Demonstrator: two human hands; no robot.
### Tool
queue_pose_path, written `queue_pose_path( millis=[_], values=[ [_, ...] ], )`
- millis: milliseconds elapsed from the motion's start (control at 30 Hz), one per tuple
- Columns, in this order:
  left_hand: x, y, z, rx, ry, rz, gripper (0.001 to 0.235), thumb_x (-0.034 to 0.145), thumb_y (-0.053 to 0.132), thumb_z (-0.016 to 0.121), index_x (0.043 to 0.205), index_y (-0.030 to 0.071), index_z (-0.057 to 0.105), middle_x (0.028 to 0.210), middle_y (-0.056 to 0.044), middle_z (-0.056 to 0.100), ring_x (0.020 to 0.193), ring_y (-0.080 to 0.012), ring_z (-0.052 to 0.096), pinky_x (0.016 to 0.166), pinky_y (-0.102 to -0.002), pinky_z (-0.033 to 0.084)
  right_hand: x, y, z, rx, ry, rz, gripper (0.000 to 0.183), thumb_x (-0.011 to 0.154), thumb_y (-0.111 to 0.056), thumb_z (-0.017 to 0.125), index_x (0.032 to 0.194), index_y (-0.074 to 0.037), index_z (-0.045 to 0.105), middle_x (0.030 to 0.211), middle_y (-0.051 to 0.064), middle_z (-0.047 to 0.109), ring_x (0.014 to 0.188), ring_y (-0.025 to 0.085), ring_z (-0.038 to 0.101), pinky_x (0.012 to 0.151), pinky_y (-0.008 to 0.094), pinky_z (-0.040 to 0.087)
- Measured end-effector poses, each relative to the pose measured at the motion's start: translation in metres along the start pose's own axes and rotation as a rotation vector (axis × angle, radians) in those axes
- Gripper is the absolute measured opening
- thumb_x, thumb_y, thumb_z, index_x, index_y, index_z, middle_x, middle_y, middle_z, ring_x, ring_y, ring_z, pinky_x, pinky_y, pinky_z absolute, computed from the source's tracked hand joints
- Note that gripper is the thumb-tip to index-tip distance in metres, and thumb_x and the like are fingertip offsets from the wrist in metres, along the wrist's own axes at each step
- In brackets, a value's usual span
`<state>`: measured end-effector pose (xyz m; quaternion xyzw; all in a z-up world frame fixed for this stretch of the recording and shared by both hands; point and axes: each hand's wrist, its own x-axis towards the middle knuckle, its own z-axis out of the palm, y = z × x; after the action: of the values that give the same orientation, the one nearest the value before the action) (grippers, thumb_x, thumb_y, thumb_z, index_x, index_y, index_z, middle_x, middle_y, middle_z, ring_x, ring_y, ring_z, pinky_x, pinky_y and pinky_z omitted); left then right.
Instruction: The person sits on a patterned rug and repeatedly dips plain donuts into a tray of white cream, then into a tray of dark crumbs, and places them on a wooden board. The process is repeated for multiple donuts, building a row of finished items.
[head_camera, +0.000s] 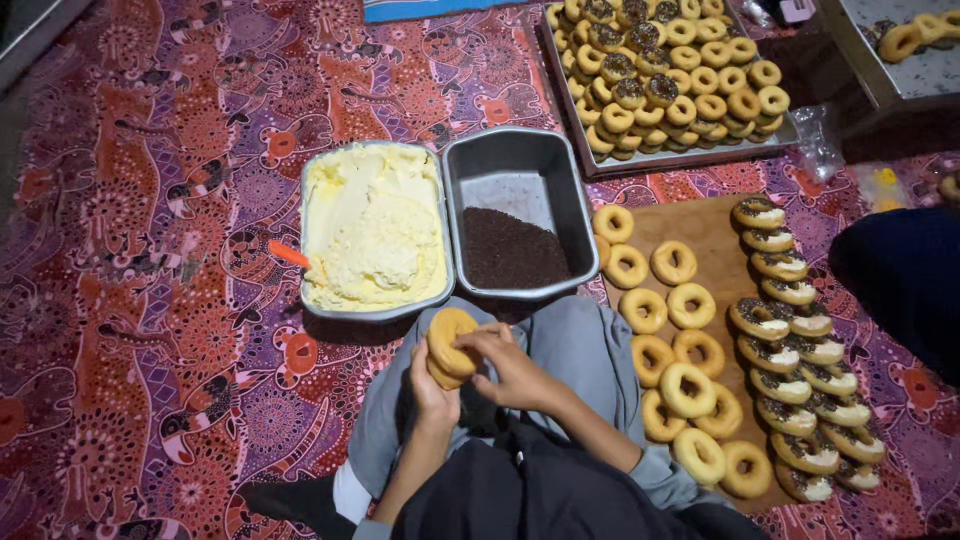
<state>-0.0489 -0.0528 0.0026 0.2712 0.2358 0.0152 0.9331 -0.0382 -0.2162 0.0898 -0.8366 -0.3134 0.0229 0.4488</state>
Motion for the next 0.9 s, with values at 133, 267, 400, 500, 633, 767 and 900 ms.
queue_pose_path(
  millis=[133,267,400,500,633,767,900],
  values=[
    [-0.008,-0.011,-0.017,0.387,-0.004,0.397,0.025,0.107,0.024,0.052,0.122,0.004,0.053,0.116,-0.011,0.056,0.11,-0.0198,0.057,0.099,-0.037,0.047,0.002,0.01,0.014,0.378,0.079,0.322,0.043,0.087,-0.025,0.084,0.12,-0.007,0.062,0.118,0.012,0.062,0.117,0.024,0.062,0.101,0.037,0.052],
    [-0.017,-0.006,-0.017,0.314,-0.014,0.368,0.026,0.104,0.025,0.054,0.122,0.006,0.052,0.116,-0.01,0.057,0.108,-0.0186,0.057,0.097,-0.037,0.048,0.011,-0.001,0.023,0.433,0.171,0.236,0.048,0.085,-0.026,0.081,0.124,-0.008,0.059,0.121,0.009,0.058,0.116,0.022,0.062,0.101,0.038,0.053],
    [-0.012,0.022,-0.019,0.111,0.091,0.27,0.035,0.099,0.035,0.052,0.122,0.008,0.054,0.117,-0.01,0.062,0.11,-0.0238,0.063,0.094,-0.043,0.051,0.022,-0.026,0.016,-0.011,0.0,-0.164,0.05,0.077,-0.011,0.082,0.125,-0.006,0.066,0.122,0.012,0.068,0.124,0.038,0.053,0.105,0.046,0.044],
    [-0.001,0.043,-0.035,-0.069,0.074,0.132,0.053,0.098,0.047,0.048,0.129,0.006,0.06,0.124,-0.012,0.066,0.116,-0.026,0.063,0.1,-0.042,0.051,0.037,-0.028,0.005,-0.036,-0.128,-0.365,0.05,0.075,-0.011,0.08,0.122,-0.008,0.067,0.116,0.011,0.071,0.118,0.038,0.059,0.105,0.048,0.042],
    [0.016,0.056,-0.063,-0.192,0.071,0.238,0.056,0.106,0.051,0.05,0.138,0.004,0.056,0.128,-0.012,0.059,0.122,-0.0255,0.058,0.106,-0.046,0.048,0.087,0.011,0.002,-0.147,-0.174,-0.197,0.04,0.076,-0.011,0.078,0.115,-0.01,0.072,0.093,0.01,0.07,0.094,0.032,0.063,0.092,0.045,0.048],
    [0.03,0.064,-0.078,-0.232,0.107,0.233,0.059,0.103,0.053,0.049,0.139,0.006,0.054,0.134,-0.012,0.06,0.126,-0.0257,0.058,0.11,-0.046,0.047,0.164,0.062,0.015,-0.294,-0.055,-0.144,0.04,0.075,-0.01,0.075,0.115,-0.012,0.072,0.089,0.008,0.071,0.09,0.031,0.065,0.087,0.045,0.051],
    [0.034,0.067,-0.08,-0.205,0.011,0.23,0.071,0.1,0.061,0.044,0.133,0.0,0.057,0.127,-0.021,0.064,0.116,-0.0378,0.063,0.104,-0.052,0.051,0.204,0.084,0.037,-0.419,0.083,-0.229,0.045,0.072,-0.008,0.075,0.116,-0.014,0.072,0.102,0.009,0.072,0.103,0.033,0.063,0.085,0.048,0.048]
  ],
)
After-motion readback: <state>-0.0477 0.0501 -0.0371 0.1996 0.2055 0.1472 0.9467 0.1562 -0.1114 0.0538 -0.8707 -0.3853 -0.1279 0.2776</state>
